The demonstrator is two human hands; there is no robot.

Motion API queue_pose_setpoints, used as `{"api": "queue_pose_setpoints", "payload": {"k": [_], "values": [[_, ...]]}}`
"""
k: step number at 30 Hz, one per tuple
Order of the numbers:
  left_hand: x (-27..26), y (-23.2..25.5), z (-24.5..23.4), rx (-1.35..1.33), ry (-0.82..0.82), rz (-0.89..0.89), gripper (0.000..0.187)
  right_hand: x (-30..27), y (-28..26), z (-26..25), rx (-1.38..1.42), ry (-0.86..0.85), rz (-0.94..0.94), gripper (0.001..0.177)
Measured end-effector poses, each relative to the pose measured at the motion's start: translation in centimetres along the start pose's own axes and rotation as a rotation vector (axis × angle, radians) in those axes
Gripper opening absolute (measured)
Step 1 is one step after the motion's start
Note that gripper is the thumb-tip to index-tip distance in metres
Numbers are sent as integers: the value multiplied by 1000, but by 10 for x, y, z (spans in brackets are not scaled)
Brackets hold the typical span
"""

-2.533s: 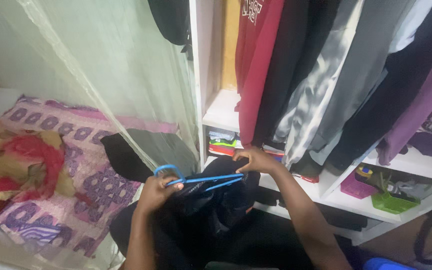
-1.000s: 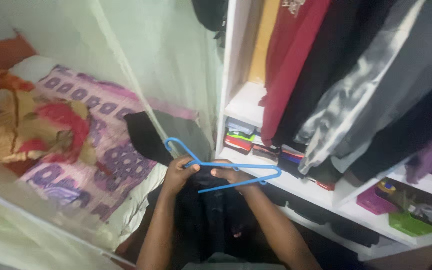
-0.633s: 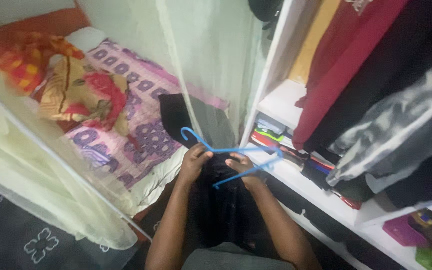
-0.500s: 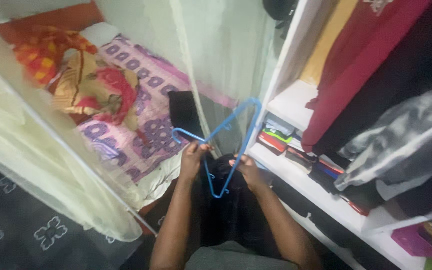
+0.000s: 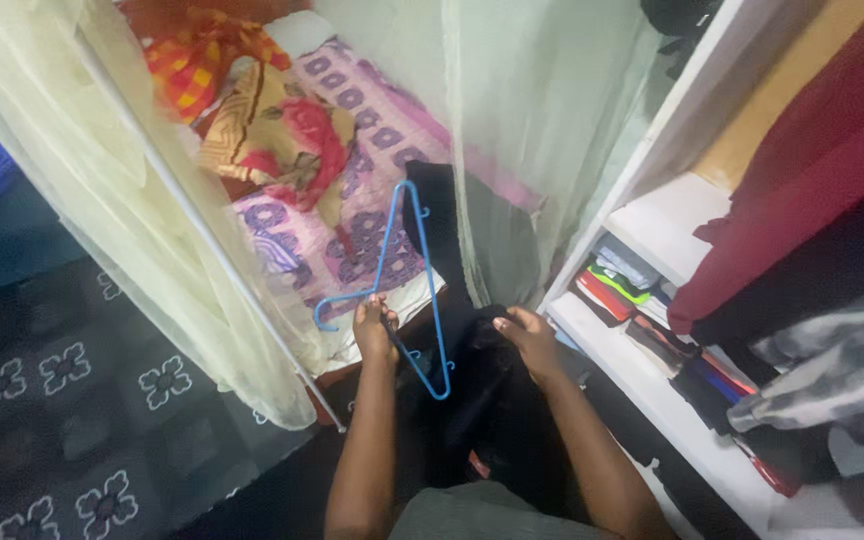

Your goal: The person removes several garments on hangers from a closet rod and then takes the hangers out of the garments on a bed.

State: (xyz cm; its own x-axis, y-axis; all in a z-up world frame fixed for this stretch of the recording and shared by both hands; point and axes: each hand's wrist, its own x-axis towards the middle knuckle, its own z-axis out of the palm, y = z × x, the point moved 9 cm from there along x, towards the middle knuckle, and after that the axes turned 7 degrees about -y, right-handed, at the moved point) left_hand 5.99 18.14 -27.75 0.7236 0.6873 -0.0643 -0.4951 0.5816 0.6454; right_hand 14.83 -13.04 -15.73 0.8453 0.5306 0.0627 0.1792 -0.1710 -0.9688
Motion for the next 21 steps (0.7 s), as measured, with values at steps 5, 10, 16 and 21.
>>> {"api": "queue_pose_setpoints", "payload": {"k": [5, 10, 16, 21], "values": [[-3, -31, -56, -12, 123, -36, 23, 3, -4, 3, -72, -27, 62, 53], [-24, -35, -98, 298, 356, -28, 26, 15, 8, 7, -262, -43, 23, 61], [-28, -28, -112, 323, 402, 76, 22, 33, 34, 28, -115, -156, 296, 66], [-1, -29, -117, 228, 438, 57, 23, 75, 7, 40, -306, -202, 34, 67]]}}
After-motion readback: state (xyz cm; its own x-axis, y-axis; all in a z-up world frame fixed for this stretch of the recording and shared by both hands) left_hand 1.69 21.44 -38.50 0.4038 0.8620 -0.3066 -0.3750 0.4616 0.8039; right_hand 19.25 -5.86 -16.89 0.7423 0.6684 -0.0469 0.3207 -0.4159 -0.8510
